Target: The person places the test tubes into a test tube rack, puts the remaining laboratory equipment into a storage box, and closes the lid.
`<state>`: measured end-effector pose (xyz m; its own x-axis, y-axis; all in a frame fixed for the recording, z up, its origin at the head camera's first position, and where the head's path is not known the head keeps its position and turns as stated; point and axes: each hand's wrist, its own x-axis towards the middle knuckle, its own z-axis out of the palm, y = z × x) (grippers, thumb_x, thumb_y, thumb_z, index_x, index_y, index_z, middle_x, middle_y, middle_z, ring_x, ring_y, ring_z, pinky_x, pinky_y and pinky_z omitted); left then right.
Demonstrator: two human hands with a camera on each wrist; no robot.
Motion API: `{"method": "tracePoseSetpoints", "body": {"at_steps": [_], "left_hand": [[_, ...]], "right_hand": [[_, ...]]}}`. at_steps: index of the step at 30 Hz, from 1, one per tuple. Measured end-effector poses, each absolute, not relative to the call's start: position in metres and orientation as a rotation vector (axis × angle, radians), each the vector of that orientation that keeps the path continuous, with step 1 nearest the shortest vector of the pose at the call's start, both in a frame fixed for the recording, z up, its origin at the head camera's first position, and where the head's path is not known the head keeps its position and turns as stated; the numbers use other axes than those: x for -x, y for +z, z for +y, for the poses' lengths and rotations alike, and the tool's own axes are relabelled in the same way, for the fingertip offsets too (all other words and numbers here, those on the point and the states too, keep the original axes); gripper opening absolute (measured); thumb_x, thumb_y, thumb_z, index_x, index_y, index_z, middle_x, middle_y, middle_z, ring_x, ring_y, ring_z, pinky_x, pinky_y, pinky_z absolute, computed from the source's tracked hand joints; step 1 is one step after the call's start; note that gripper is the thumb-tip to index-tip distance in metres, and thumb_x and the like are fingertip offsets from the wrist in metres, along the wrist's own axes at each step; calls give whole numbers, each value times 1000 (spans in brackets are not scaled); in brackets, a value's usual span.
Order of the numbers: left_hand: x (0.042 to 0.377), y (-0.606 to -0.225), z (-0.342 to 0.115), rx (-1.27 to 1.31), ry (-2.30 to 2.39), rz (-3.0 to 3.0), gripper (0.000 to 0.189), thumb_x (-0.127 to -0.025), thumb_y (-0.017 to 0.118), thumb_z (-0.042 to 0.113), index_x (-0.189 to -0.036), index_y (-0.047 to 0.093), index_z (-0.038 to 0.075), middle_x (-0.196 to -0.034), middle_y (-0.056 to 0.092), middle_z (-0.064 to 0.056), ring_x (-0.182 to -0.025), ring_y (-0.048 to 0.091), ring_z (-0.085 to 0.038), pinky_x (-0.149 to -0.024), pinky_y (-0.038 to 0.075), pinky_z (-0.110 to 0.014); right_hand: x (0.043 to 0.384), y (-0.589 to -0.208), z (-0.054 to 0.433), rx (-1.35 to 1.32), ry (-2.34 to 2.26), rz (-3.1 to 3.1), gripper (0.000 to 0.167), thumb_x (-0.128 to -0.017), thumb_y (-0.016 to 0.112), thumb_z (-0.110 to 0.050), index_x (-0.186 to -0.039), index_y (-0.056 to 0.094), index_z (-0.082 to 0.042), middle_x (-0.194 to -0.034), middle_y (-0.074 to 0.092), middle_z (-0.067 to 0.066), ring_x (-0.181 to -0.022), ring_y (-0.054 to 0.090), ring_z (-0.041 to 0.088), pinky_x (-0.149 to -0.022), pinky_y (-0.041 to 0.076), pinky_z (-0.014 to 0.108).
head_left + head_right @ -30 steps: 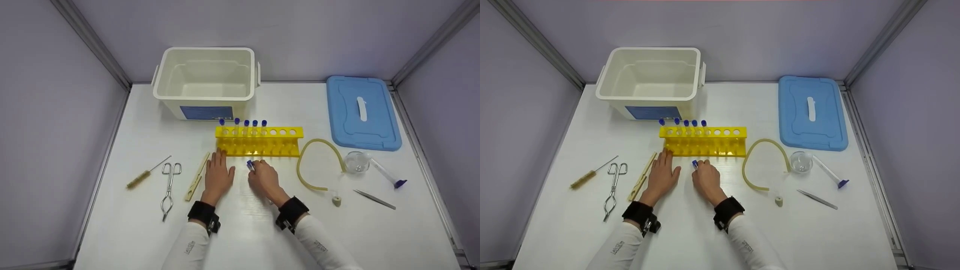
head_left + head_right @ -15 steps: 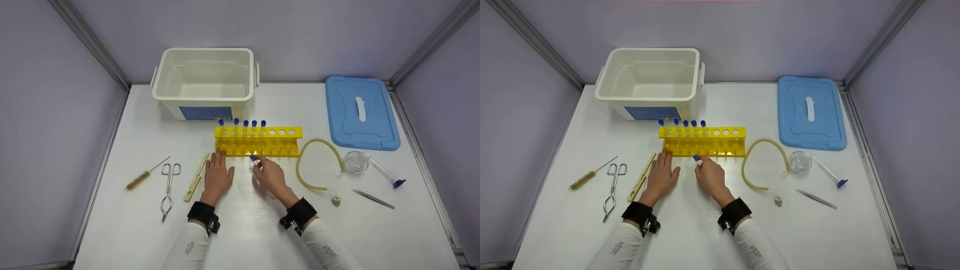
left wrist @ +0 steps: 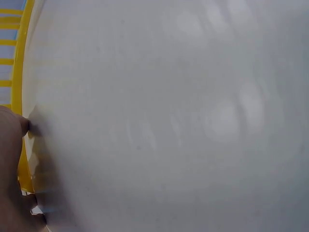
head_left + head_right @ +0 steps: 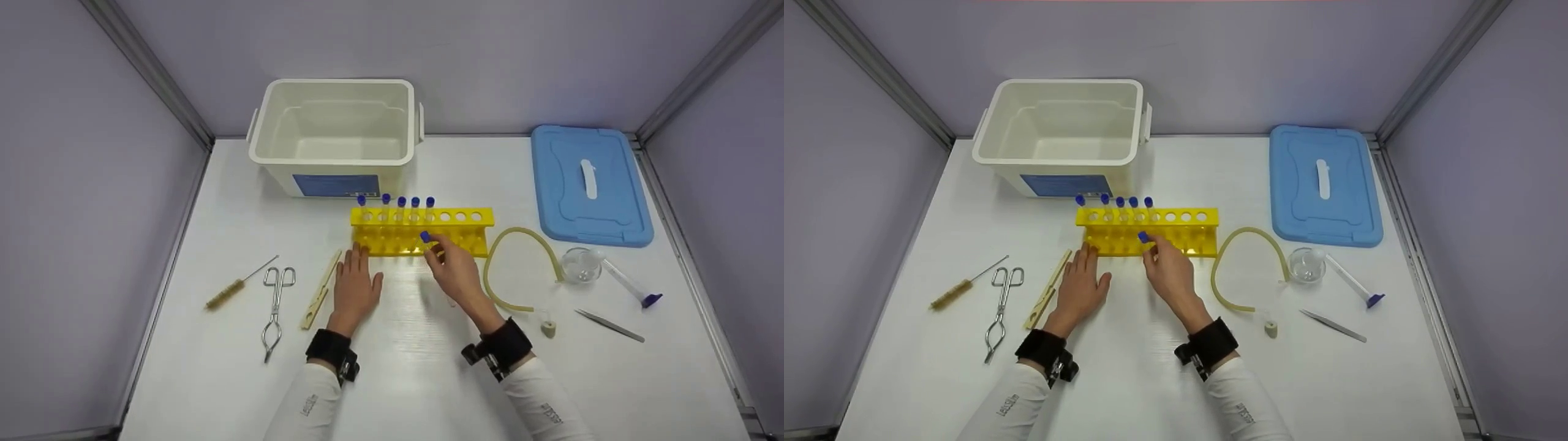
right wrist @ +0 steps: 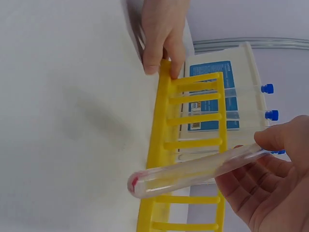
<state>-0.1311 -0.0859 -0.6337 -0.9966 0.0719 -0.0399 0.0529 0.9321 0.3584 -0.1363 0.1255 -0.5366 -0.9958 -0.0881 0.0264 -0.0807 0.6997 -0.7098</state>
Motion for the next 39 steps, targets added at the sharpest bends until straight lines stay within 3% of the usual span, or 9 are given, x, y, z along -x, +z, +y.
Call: {"method": "tracePoseSetpoints", "body": {"at_steps": [13, 31, 35, 39], "left_hand": [[131, -634, -86, -112, 543, 3050, 65, -102, 48, 37, -153, 31, 0, -164, 23, -20, -149, 29, -39, -121, 26, -55], [130, -631, -86, -112, 577, 3045, 65, -102, 50, 35, -153, 30, 0, -165, 21, -19, -149, 28, -40, -122, 25, -55], [131, -632, -86, -104, 573, 3037, 66, -102, 49, 37, -154, 29, 1, -165, 20, -18, -150, 27, -39, -122, 25, -55], [130, -632, -87, -100, 574, 3034, 66, -102, 49, 37, -154, 29, 1, -165, 20, -19, -150, 26, -39, -122, 24, -55]], "right_hand": [[147, -513, 138, 73, -1442, 2887, 37, -100, 58, -20, -132, 58, -2, -111, 72, 16, -93, 70, 29, -84, 59, 42], [161, -491, 149, 208, -1782, 2924, 37, -100, 59, -19, -131, 56, 0, -111, 70, 18, -97, 70, 31, -85, 60, 45], [167, -489, 151, 283, -1801, 2948, 36, -100, 58, -18, -130, 56, 1, -110, 70, 17, -98, 70, 28, -85, 60, 41], [173, -488, 152, 318, -1855, 2935, 35, -100, 58, -16, -129, 56, 1, -111, 71, 16, -99, 70, 26, -84, 58, 27]]}}
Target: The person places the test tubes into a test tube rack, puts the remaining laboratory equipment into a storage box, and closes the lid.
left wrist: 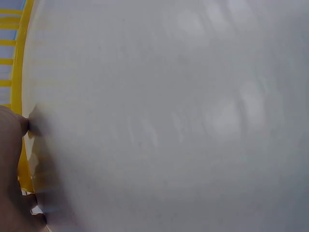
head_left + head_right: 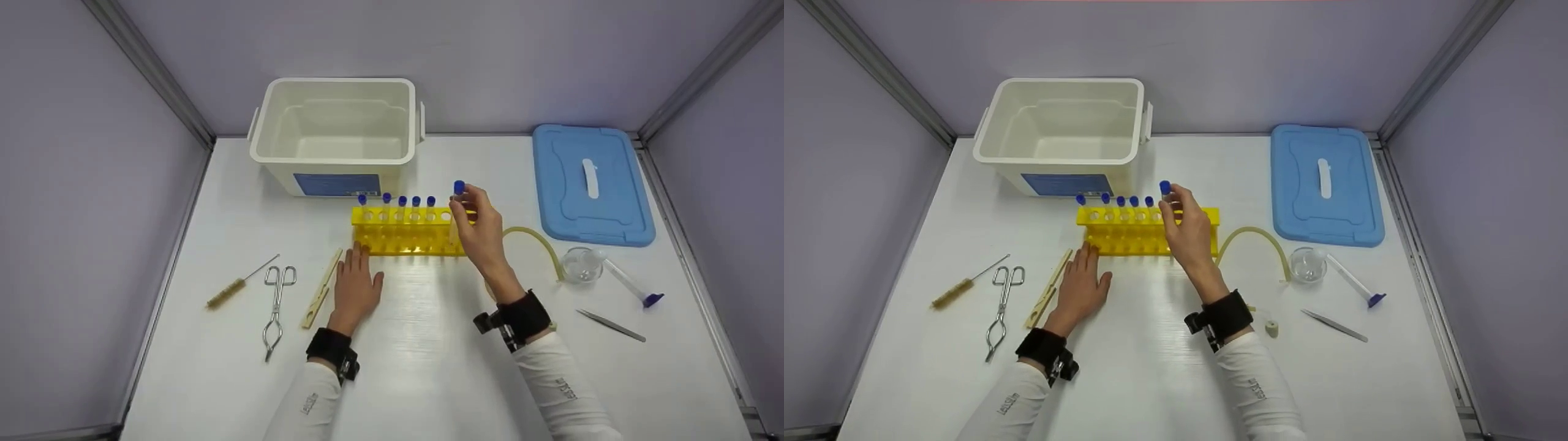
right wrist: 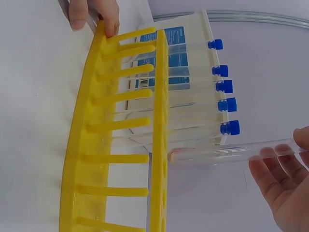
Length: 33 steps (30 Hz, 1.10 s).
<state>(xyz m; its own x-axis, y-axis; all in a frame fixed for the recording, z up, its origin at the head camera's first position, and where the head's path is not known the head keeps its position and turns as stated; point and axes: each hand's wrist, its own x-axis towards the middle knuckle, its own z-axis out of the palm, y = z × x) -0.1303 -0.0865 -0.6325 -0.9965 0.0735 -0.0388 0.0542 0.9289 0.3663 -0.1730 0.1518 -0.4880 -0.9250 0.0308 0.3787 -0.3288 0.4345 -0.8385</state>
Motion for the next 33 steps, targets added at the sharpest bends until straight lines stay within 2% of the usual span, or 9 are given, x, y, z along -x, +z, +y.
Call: {"method": "tracePoseSetpoints", "body": {"at_steps": [4, 9, 11, 18, 25, 33], "left_hand": [[129, -632, -88, -99, 586, 3038, 65, -102, 49, 36, -154, 30, 1, -165, 20, -19, -150, 26, -40, -122, 24, -55], [129, -631, -87, -93, 610, 3025, 65, -102, 50, 35, -154, 29, 1, -166, 18, -18, -151, 25, -39, -123, 22, -55], [129, -631, -87, -92, 606, 3023, 66, -102, 49, 36, -154, 29, 1, -166, 18, -18, -151, 25, -39, -123, 22, -55], [129, -633, -87, -97, 584, 3036, 65, -102, 49, 37, -154, 31, 1, -166, 19, -18, -151, 26, -39, -122, 24, -55], [130, -634, -87, -95, 591, 3026, 66, -102, 48, 37, -155, 29, 2, -165, 21, -19, -151, 25, -39, -123, 24, -55], [130, -634, -86, -93, 578, 3029, 66, -102, 49, 37, -155, 29, 1, -165, 20, -18, -151, 26, -39, -122, 24, -55]], "right_hand": [[177, -485, 150, -260, 1538, -2321, 34, -100, 58, -15, -130, 55, 1, -112, 70, 16, -100, 69, 26, -82, 54, 17], [179, -481, 148, -291, 1530, -2300, 33, -100, 58, -15, -129, 55, 1, -112, 71, 16, -100, 70, 25, -85, 59, 29], [180, -480, 148, -317, 1519, -2291, 33, -100, 58, -15, -128, 55, 2, -111, 71, 16, -99, 70, 25, -85, 59, 30], [188, -483, 153, -362, 1579, -2218, 30, -100, 57, -12, -126, 54, 3, -110, 70, 17, -100, 69, 27, -85, 53, 13], [195, -493, 158, -337, 1588, -2234, 29, -101, 56, -13, -125, 54, 3, -111, 69, 18, -102, 69, 31, -82, 52, 12], [201, -500, 157, -258, 1593, -2281, 29, -101, 53, -7, -128, 51, 3, -117, 67, 20, -107, 68, 29, -88, 52, 12]]}}
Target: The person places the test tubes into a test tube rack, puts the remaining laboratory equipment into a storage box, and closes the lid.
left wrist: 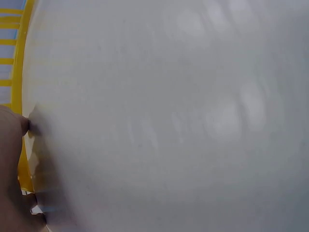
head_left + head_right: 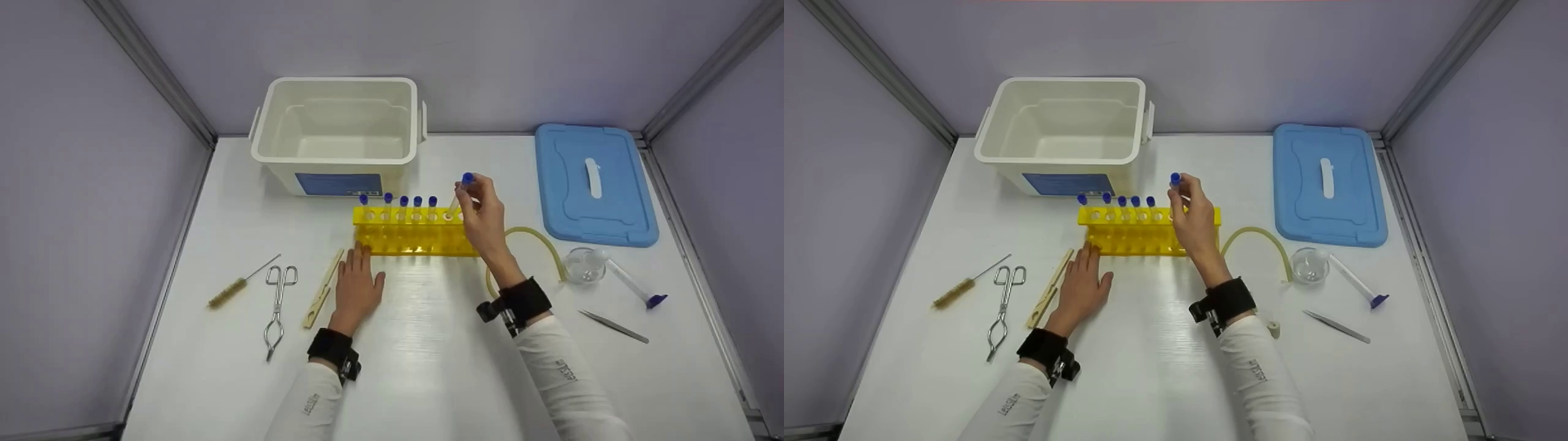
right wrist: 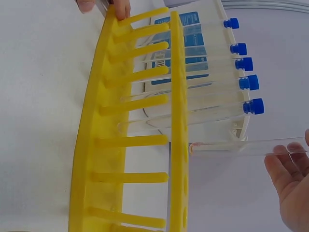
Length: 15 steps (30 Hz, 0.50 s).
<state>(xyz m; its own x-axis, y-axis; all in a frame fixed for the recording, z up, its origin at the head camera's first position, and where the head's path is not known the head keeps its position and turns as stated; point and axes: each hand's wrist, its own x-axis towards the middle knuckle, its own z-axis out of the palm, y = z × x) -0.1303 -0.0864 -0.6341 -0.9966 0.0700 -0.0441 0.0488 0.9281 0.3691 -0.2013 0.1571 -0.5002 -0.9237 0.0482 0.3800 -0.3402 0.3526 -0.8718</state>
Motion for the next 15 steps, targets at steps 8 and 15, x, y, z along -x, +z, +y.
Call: {"method": "tracePoseSetpoints", "body": {"at_steps": [8, 15], "left_hand": [[130, -632, -86, -94, 576, 3027, 66, -102, 49, 37, -154, 30, 1, -165, 20, -18, -150, 27, -39, -122, 25, -55], [131, -634, -87, -88, 575, 3015, 66, -103, 48, 38, -155, 28, 3, -166, 18, -17, -151, 25, -38, -123, 23, -54]], "right_hand": [[204, -512, 158, -247, 1598, -2330, 27, -102, 53, -10, -127, 53, 0, -118, 69, 16, -109, 69, 25, -94, 57, 35], [206, -525, 159, -208, 1619, -2415, 27, -102, 53, -10, -127, 52, -1, -117, 67, 18, -111, 68, 30, -99, 55, 45]]}}
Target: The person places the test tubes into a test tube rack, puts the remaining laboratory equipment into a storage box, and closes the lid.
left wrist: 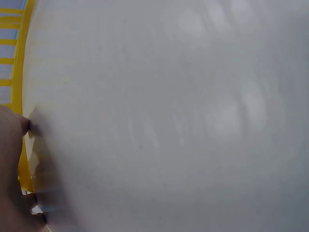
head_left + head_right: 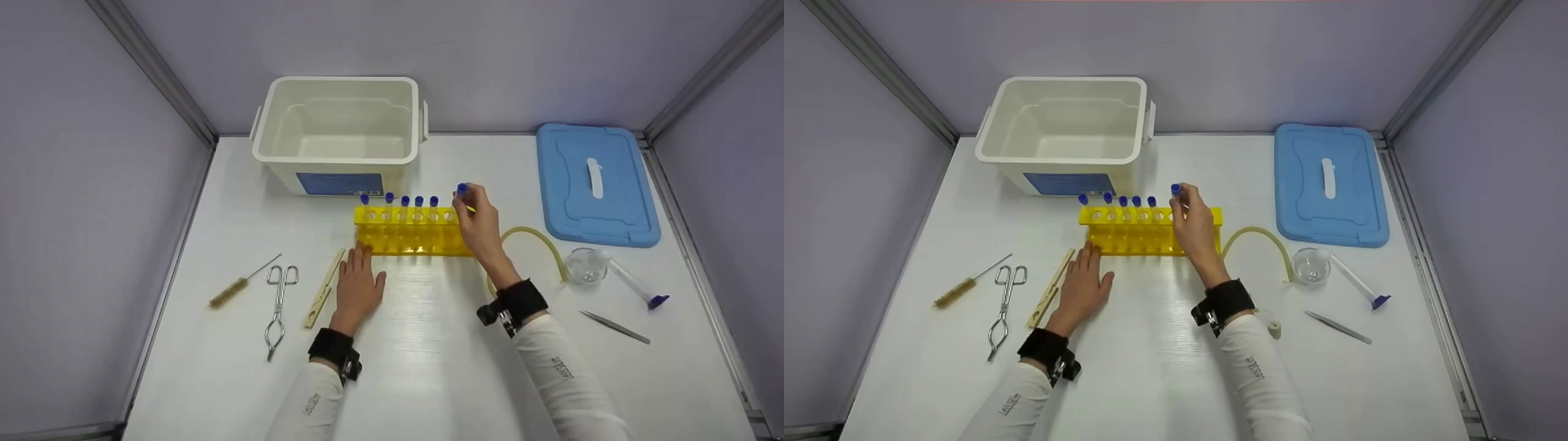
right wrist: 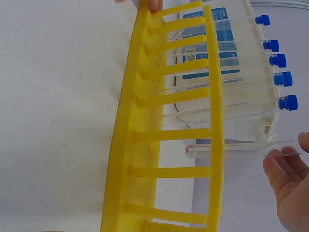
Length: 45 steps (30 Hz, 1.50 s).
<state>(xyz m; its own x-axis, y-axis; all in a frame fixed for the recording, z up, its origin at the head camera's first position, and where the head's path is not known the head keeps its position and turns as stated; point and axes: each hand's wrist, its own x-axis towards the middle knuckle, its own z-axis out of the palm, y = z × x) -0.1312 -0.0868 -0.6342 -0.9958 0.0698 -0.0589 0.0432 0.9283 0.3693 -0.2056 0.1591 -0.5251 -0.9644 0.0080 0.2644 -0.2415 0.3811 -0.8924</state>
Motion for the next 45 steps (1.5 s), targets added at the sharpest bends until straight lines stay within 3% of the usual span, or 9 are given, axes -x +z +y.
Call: {"method": "tracePoseSetpoints", "body": {"at_steps": [22, 45], "left_hand": [[135, -633, -85, -93, 522, 3016, 67, -103, 47, 40, -155, 29, 2, -166, 20, -17, -151, 25, -38, -123, 24, -54], [134, -633, -86, -82, 569, 3006, 67, -103, 47, 39, -155, 28, 3, -166, 18, -17, -152, 25, -38, -123, 23, -55]], "right_hand": [[208, -544, 159, -135, 1570, -2538, 28, -100, 54, -9, -126, 52, 2, -117, 67, 24, -111, 68, 35, -96, 56, 45], [198, -538, 177, -39, 1550, -2602, 31, -98, 61, -14, -126, 61, -2, -124, 66, 17, -116, 65, 32, -101, 54, 44]]}}
